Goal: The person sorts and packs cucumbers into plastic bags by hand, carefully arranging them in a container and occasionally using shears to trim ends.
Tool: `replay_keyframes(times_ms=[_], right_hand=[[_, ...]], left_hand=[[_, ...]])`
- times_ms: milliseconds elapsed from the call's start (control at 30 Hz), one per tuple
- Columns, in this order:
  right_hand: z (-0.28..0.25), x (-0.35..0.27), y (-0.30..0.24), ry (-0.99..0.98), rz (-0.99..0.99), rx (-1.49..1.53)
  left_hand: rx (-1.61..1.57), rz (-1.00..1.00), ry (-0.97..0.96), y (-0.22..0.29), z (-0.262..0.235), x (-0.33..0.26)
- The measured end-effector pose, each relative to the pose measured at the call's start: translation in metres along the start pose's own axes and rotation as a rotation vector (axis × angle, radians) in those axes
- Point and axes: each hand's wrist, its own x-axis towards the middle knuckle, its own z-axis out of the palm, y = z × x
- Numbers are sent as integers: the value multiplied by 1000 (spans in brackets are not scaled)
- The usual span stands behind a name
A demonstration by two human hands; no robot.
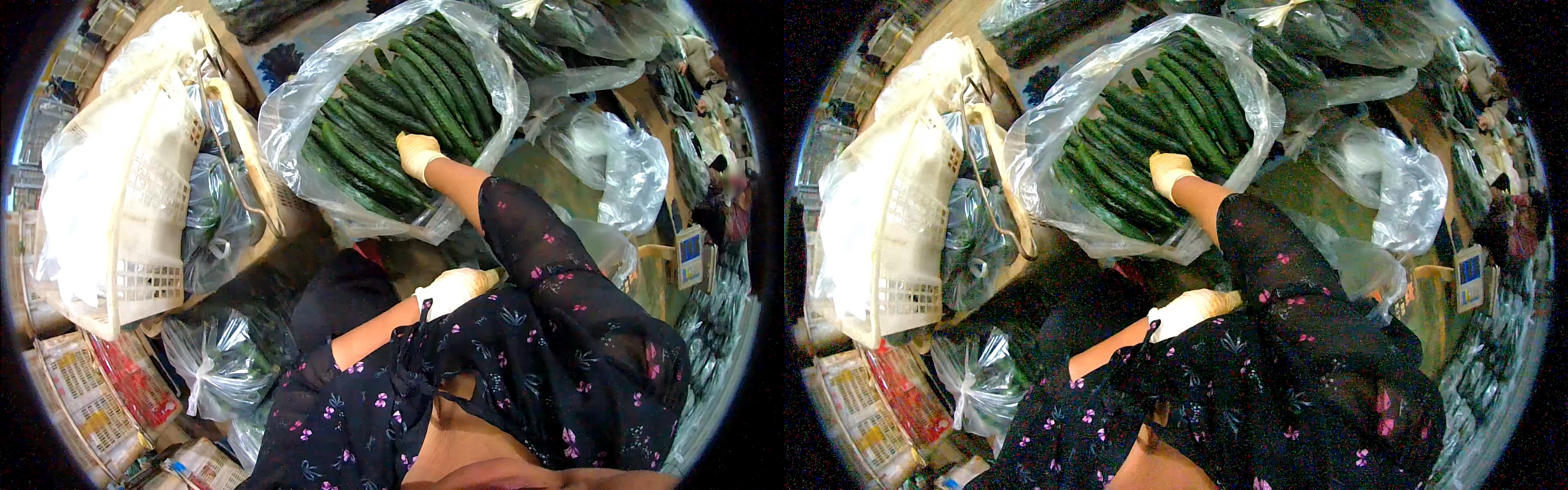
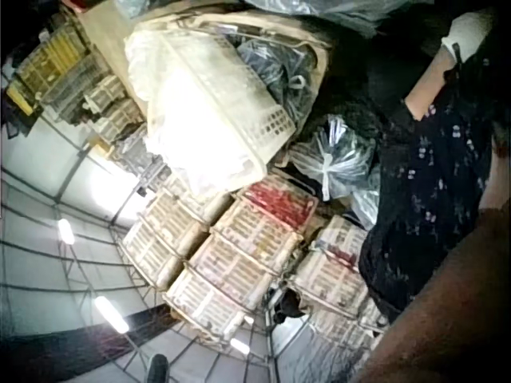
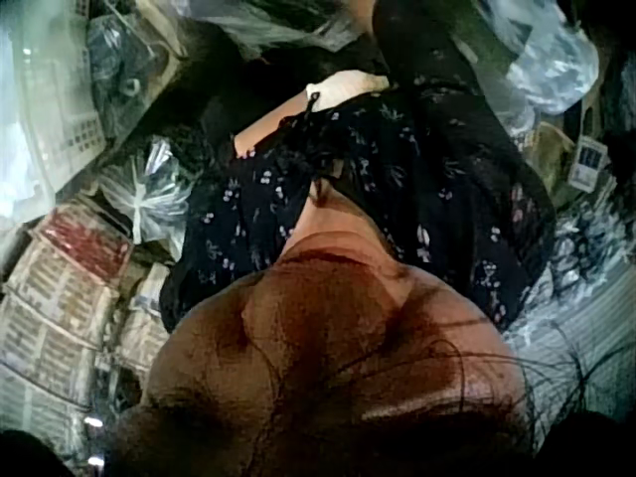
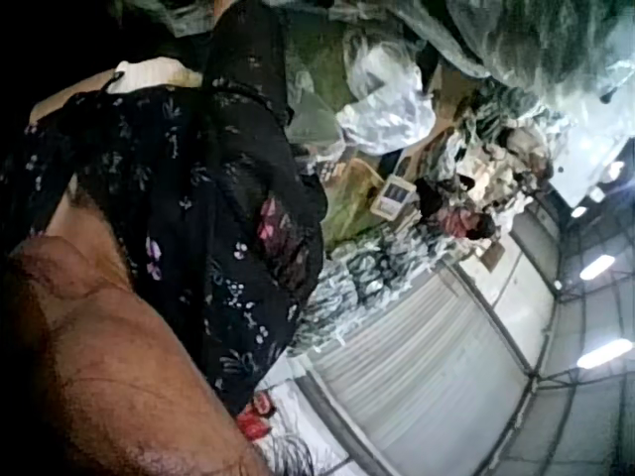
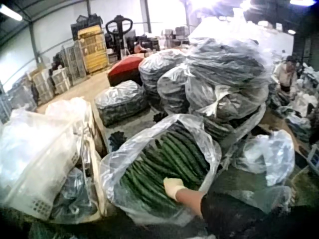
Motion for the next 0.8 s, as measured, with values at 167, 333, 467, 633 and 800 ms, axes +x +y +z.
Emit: replay_keyframes(times_ms=[167,333,467,633,800], right_hand=[[-4,11,10,76,-15,125],[-48,21,4,46,-51,597],[-40,-13,-23,111,-170,746],[-22,-55,-64,191,-311,424],[-11,-46,-41,277,-379,534]], left_hand=[[-84,-20,-8,-6,-2,0],[-521,-252,-40,-16,11,5],[-203,-40,65,-9,5,-4],[-26,7,-9,-9,-1,-3],[-25,-17,-10,-1,-4,-4]])
